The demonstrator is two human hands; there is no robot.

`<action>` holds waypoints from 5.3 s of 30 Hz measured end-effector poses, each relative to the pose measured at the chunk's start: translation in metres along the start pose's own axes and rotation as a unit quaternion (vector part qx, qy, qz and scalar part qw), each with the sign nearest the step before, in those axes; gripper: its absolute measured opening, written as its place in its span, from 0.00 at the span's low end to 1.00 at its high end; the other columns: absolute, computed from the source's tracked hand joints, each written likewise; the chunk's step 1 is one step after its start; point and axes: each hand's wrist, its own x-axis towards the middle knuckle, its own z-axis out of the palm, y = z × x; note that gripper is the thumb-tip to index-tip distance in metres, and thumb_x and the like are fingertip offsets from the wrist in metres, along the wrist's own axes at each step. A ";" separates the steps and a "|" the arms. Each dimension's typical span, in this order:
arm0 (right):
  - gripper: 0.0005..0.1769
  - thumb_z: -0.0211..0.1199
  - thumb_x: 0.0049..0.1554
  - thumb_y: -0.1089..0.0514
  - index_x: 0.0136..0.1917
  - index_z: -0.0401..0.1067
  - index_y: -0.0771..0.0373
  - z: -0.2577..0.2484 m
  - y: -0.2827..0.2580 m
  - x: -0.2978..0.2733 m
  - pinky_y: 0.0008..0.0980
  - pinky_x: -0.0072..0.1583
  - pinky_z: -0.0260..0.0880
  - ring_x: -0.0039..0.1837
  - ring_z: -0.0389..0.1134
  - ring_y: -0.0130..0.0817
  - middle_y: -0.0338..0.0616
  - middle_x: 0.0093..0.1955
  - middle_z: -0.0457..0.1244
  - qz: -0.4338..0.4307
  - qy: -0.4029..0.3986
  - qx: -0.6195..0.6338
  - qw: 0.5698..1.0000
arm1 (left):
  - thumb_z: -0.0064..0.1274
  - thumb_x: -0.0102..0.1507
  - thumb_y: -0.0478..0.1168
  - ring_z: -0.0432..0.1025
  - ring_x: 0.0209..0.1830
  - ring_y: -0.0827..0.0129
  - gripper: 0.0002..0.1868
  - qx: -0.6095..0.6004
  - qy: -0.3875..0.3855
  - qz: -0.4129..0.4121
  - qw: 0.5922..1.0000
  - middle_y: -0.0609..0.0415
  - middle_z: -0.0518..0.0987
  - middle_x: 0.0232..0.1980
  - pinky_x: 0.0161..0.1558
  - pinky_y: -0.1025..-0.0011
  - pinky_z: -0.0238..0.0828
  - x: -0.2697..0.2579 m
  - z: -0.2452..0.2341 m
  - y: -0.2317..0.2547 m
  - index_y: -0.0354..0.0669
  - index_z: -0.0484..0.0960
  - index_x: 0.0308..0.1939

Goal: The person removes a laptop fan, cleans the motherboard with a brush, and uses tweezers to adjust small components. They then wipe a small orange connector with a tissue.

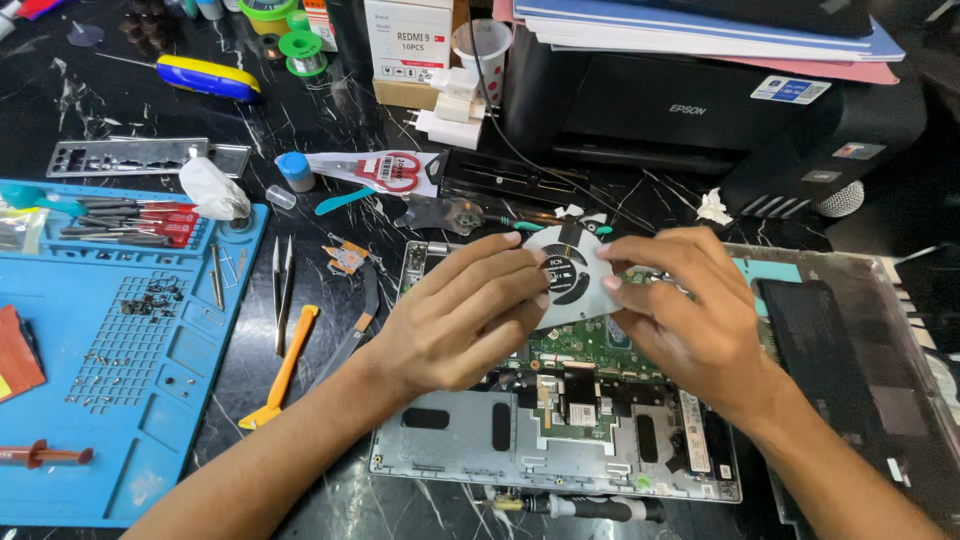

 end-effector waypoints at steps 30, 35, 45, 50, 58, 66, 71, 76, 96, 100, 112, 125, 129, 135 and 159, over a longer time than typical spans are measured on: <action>0.46 0.77 0.45 0.47 0.73 0.64 0.53 -0.108 -0.088 -0.089 0.29 0.63 0.64 0.65 0.67 0.31 0.39 0.68 0.65 0.569 -0.080 0.046 0.817 | 0.58 0.62 0.43 0.78 0.29 0.74 0.23 -0.381 -0.119 -0.654 0.643 0.51 0.79 0.49 0.28 0.75 0.69 0.078 0.103 0.103 0.51 0.73 0.61; 0.46 0.77 0.47 0.47 0.74 0.63 0.58 -0.138 -0.084 -0.132 0.37 0.64 0.62 0.68 0.66 0.40 0.47 0.71 0.64 0.582 -0.072 -0.057 0.808 | 0.58 0.60 0.43 0.79 0.28 0.73 0.23 -0.403 -0.140 -0.618 0.661 0.57 0.80 0.38 0.34 0.75 0.71 0.100 0.168 0.120 0.48 0.74 0.59; 0.40 0.77 0.49 0.49 0.71 0.66 0.59 -0.163 -0.091 -0.162 0.40 0.68 0.61 0.70 0.66 0.42 0.46 0.68 0.66 0.573 -0.049 -0.102 0.812 | 0.66 0.55 0.44 0.76 0.25 0.77 0.27 -0.370 -0.197 -0.621 0.662 0.59 0.83 0.39 0.31 0.76 0.72 0.123 0.214 0.149 0.49 0.76 0.57; 0.41 0.78 0.47 0.48 0.70 0.68 0.59 -0.165 -0.076 -0.173 0.41 0.66 0.62 0.68 0.66 0.44 0.47 0.67 0.66 0.574 -0.050 -0.126 0.808 | 0.69 0.51 0.37 0.81 0.33 0.74 0.37 -0.394 -0.205 -0.573 0.689 0.56 0.84 0.46 0.36 0.75 0.77 0.125 0.223 0.147 0.47 0.70 0.62; 0.45 0.82 0.42 0.45 0.68 0.71 0.63 -0.183 -0.020 -0.196 0.39 0.65 0.64 0.66 0.69 0.42 0.50 0.66 0.68 0.521 -0.061 -0.089 0.847 | 0.52 0.64 0.37 0.83 0.42 0.66 0.31 -0.395 -0.223 -0.559 0.694 0.52 0.84 0.55 0.49 0.69 0.79 0.123 0.239 0.119 0.43 0.64 0.72; 0.41 0.78 0.47 0.47 0.71 0.71 0.60 -0.197 0.034 -0.188 0.58 0.66 0.63 0.61 0.70 0.63 0.58 0.51 0.72 0.582 -0.238 -0.114 0.769 | 0.50 0.68 0.39 0.77 0.62 0.52 0.27 -0.363 -0.297 -0.454 0.758 0.39 0.81 0.56 0.54 0.62 0.79 0.102 0.246 0.099 0.33 0.67 0.70; 0.42 0.75 0.51 0.43 0.75 0.67 0.51 -0.188 0.056 -0.205 0.57 0.66 0.62 0.66 0.68 0.58 0.50 0.63 0.68 0.605 -0.294 -0.148 0.725 | 0.48 0.70 0.43 0.69 0.67 0.59 0.19 -0.231 -0.424 -0.311 0.819 0.51 0.78 0.57 0.62 0.63 0.70 0.100 0.254 0.097 0.46 0.77 0.64; 0.44 0.74 0.52 0.45 0.78 0.62 0.52 -0.183 0.059 -0.210 0.60 0.68 0.59 0.70 0.64 0.56 0.51 0.71 0.61 0.595 -0.320 -0.166 0.718 | 0.47 0.70 0.41 0.65 0.72 0.52 0.21 -0.220 -0.471 -0.256 0.815 0.43 0.75 0.62 0.69 0.56 0.62 0.101 0.253 0.101 0.39 0.76 0.67; 0.08 0.68 0.58 0.52 0.38 0.74 0.51 -0.092 -0.042 -0.125 0.39 0.60 0.61 0.52 0.71 0.36 0.35 0.37 0.69 0.359 -0.126 -0.133 0.915 | 0.48 0.73 0.44 0.74 0.57 0.36 0.25 -0.199 -0.291 -0.269 0.896 0.34 0.81 0.46 0.56 0.51 0.71 0.067 0.125 0.047 0.34 0.72 0.23; 0.14 0.59 0.59 0.66 0.58 0.74 0.57 -0.072 -0.056 -0.091 0.42 0.58 0.65 0.51 0.72 0.44 0.40 0.39 0.69 0.343 -0.132 -0.039 0.929 | 0.47 0.73 0.42 0.75 0.55 0.41 0.15 -0.132 -0.289 -0.333 0.888 0.42 0.80 0.45 0.51 0.54 0.74 0.027 0.076 0.036 0.39 0.73 0.33; 0.17 0.62 0.61 0.47 0.59 0.74 0.56 -0.037 -0.081 -0.050 0.44 0.66 0.59 0.62 0.66 0.38 0.37 0.53 0.69 0.326 -0.241 -0.006 0.914 | 0.48 0.68 0.33 0.71 0.57 0.47 0.11 -0.072 -0.227 -0.358 0.903 0.44 0.80 0.54 0.61 0.54 0.65 -0.037 -0.024 0.014 0.35 0.78 0.53; 0.19 0.63 0.57 0.44 0.59 0.77 0.50 -0.023 -0.069 -0.043 0.43 0.66 0.59 0.67 0.64 0.35 0.31 0.55 0.71 0.331 -0.309 -0.034 0.891 | 0.46 0.69 0.35 0.68 0.63 0.46 0.18 -0.011 -0.247 -0.368 0.896 0.40 0.78 0.59 0.66 0.52 0.64 -0.060 -0.023 0.019 0.30 0.75 0.61; 0.20 0.62 0.57 0.44 0.61 0.76 0.48 -0.017 -0.054 -0.033 0.49 0.72 0.56 0.70 0.62 0.37 0.31 0.60 0.69 0.340 -0.342 -0.036 0.875 | 0.45 0.70 0.36 0.66 0.64 0.46 0.22 -0.011 -0.240 -0.391 0.888 0.38 0.76 0.61 0.68 0.53 0.62 -0.058 -0.025 0.019 0.27 0.70 0.66; 0.23 0.61 0.58 0.44 0.65 0.73 0.50 0.008 -0.032 -0.010 0.49 0.68 0.58 0.71 0.61 0.38 0.34 0.63 0.67 0.287 -0.343 -0.006 0.894 | 0.59 0.64 0.48 0.59 0.76 0.43 0.37 -0.003 -0.244 -0.414 0.877 0.37 0.71 0.71 0.74 0.49 0.55 -0.068 -0.026 0.013 0.29 0.65 0.70; 0.31 0.63 0.59 0.50 0.74 0.64 0.52 0.086 0.001 0.052 0.49 0.70 0.54 0.71 0.60 0.43 0.42 0.68 0.66 0.293 -0.392 0.170 0.855 | 0.70 0.53 0.39 0.50 0.81 0.41 0.53 -0.077 -0.274 -0.466 0.838 0.37 0.67 0.74 0.75 0.51 0.51 -0.079 -0.042 -0.002 0.28 0.55 0.75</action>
